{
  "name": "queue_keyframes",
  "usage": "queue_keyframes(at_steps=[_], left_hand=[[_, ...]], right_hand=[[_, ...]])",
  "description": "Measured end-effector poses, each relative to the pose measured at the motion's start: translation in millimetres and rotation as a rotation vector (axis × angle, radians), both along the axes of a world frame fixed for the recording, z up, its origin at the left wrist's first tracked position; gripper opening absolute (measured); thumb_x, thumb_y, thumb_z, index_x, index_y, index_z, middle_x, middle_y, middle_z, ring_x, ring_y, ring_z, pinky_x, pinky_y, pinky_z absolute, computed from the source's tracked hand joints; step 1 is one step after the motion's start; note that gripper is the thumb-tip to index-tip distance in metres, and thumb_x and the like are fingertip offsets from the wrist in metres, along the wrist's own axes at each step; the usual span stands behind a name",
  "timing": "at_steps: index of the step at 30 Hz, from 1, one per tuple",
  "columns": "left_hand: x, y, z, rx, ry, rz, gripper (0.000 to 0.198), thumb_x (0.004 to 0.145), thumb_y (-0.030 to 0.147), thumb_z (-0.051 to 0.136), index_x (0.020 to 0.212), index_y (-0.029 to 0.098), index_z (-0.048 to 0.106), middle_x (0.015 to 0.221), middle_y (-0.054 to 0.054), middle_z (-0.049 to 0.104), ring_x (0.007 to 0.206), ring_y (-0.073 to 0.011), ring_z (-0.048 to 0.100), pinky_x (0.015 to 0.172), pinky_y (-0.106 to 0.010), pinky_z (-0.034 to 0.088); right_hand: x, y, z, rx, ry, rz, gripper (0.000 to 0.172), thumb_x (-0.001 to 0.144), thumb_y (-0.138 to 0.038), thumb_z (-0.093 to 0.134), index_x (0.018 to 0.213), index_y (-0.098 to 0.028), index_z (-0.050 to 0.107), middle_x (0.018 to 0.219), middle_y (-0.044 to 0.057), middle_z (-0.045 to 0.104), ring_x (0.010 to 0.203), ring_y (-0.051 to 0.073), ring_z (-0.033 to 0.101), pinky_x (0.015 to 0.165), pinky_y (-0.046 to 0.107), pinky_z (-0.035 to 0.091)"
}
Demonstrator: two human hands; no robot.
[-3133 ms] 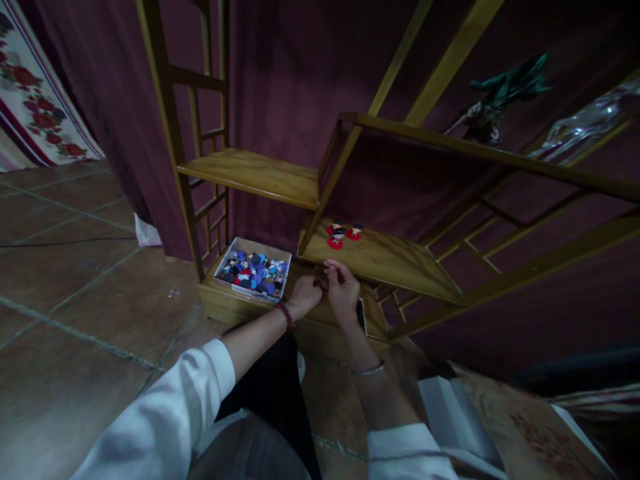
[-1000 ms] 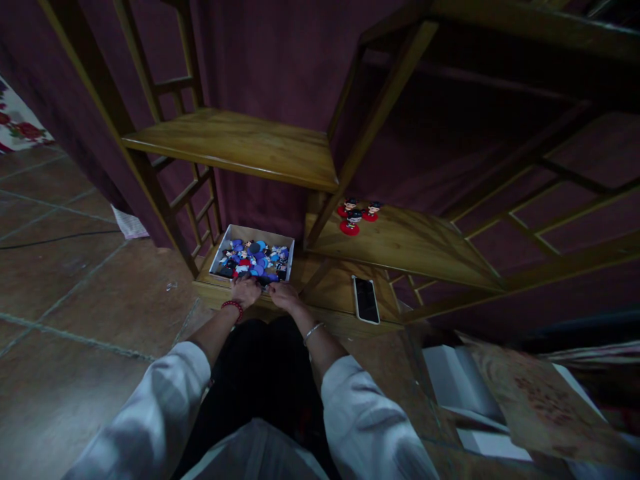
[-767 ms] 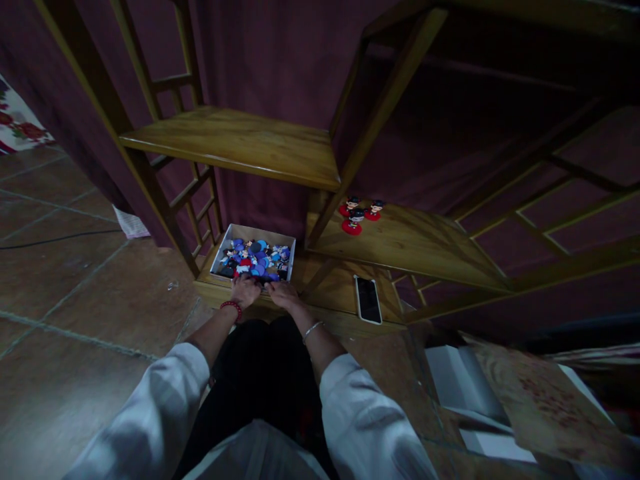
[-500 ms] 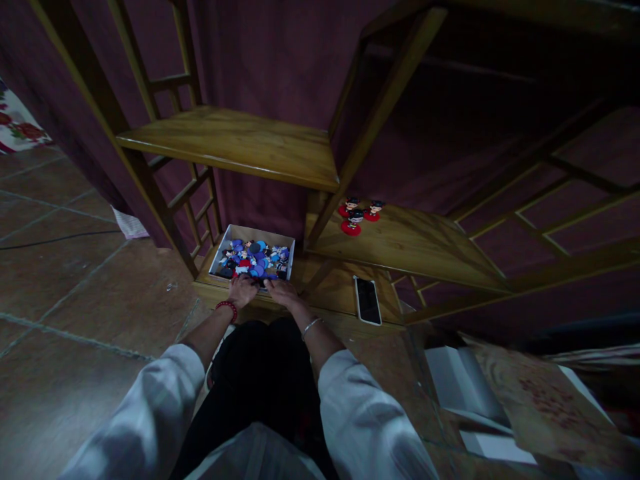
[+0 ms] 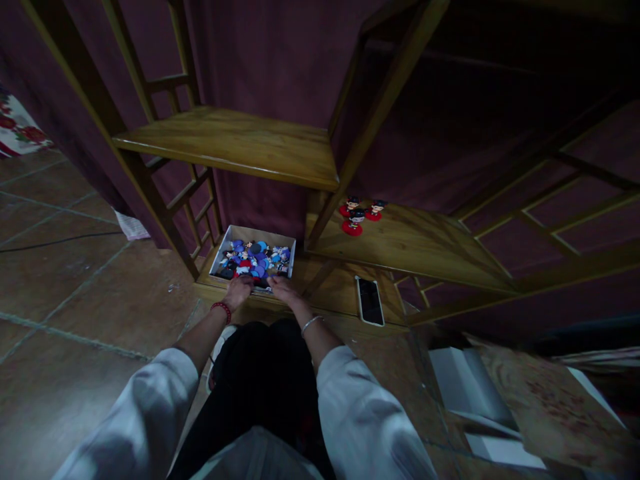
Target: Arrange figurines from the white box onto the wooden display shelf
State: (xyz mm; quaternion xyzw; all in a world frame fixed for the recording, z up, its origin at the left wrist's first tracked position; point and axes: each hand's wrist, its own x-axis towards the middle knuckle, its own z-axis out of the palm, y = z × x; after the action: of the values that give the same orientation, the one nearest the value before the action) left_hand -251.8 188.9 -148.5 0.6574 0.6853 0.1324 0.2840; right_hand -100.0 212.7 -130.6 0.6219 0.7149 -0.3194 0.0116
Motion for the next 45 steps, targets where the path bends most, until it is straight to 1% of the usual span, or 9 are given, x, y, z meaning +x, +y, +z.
queue_keyframes(at_steps=[6,9,13,19,26,31,37,41,45], left_hand=[[2.1,0.2,1.1,-0.028,0.068,0.048,0.028,0.076,0.019,0.042,0.089,0.022,0.066,0.109,-0.002,0.061,0.101,-0.0161,0.053,0.088,-0.025,0.038],[5.2,-0.9,5.9,-0.026,0.09,0.069,0.03,0.075,0.02,0.043,0.094,0.021,0.065,0.11,-0.002,0.061,0.103,-0.016,0.053,0.088,-0.024,0.037],[7.1,-3.7,13.9,-0.014,0.051,0.073,0.032,0.073,0.019,0.044,0.098,0.022,0.064,0.111,0.0,0.061,0.104,-0.0149,0.052,0.092,-0.023,0.035],[10.3,-4.2,16.5,0.012,0.017,0.051,0.033,0.075,0.02,0.043,0.102,0.023,0.063,0.111,0.0,0.061,0.103,-0.0152,0.052,0.093,-0.026,0.034],[18.6,3.7,6.4,-0.007,0.044,0.038,0.032,0.08,0.027,0.04,0.102,0.022,0.062,0.11,-0.001,0.061,0.103,-0.0154,0.051,0.092,-0.026,0.034],[21.5,3.5,2.8,-0.002,0.163,-0.036,0.034,0.082,0.025,0.036,0.104,0.026,0.061,0.109,-0.001,0.062,0.102,-0.0193,0.051,0.09,-0.031,0.033],[22.4,0.6,9.2,0.014,0.301,-0.287,0.031,0.082,0.021,0.036,0.095,0.028,0.063,0.114,0.001,0.059,0.107,-0.021,0.047,0.088,-0.036,0.031],[23.4,-0.8,9.4,0.031,0.32,-0.271,0.028,0.081,0.018,0.038,0.09,0.027,0.063,0.11,0.0,0.06,0.11,-0.0197,0.044,0.089,-0.037,0.029],[23.4,-0.4,4.6,0.05,0.33,-0.277,0.028,0.083,0.02,0.036,0.085,0.026,0.063,0.104,0.002,0.063,0.107,-0.0178,0.046,0.088,-0.036,0.029]], right_hand=[[2.1,1.4,-5.0,0.014,0.057,-0.034,0.039,0.087,-0.042,0.03,0.098,-0.022,0.061,0.1,0.004,0.064,0.09,0.016,0.058,0.076,0.023,0.042],[3.3,1.8,-11.3,0.035,0.116,-0.065,0.032,0.086,-0.034,0.034,0.106,-0.025,0.058,0.103,0.0,0.064,0.092,0.013,0.058,0.078,0.021,0.042],[4.5,4.1,-21.6,0.051,0.217,-0.114,0.033,0.084,-0.023,0.037,0.111,-0.025,0.055,0.106,-0.002,0.063,0.094,0.011,0.057,0.082,0.02,0.042],[4.1,3.4,-22.9,0.063,0.236,-0.061,0.034,0.081,-0.015,0.038,0.105,-0.024,0.061,0.106,-0.001,0.064,0.096,0.011,0.057,0.085,0.019,0.041],[3.3,3.7,-22.8,0.148,0.199,0.039,0.038,0.079,-0.008,0.038,0.105,-0.021,0.061,0.102,0.0,0.066,0.095,0.011,0.058,0.084,0.019,0.042],[5.9,7.1,-21.7,0.201,0.154,0.062,0.031,0.079,-0.01,0.042,0.1,-0.018,0.063,0.108,0.004,0.063,0.101,0.013,0.055,0.09,0.02,0.038],[2.8,6.3,-26.2,0.232,0.084,0.075,0.029,0.077,-0.009,0.043,0.095,-0.016,0.065,0.106,0.008,0.062,0.1,0.015,0.054,0.09,0.021,0.038],[1.5,5.9,-28.6,0.269,0.061,0.043,0.032,0.074,-0.005,0.043,0.096,-0.016,0.064,0.109,0.008,0.059,0.103,0.016,0.052,0.089,0.022,0.039],[0.7,5.1,-22.4,0.285,0.012,0.026,0.034,0.073,-0.004,0.044,0.099,-0.016,0.062,0.118,0.008,0.053,0.104,0.016,0.052,0.09,0.022,0.038]])
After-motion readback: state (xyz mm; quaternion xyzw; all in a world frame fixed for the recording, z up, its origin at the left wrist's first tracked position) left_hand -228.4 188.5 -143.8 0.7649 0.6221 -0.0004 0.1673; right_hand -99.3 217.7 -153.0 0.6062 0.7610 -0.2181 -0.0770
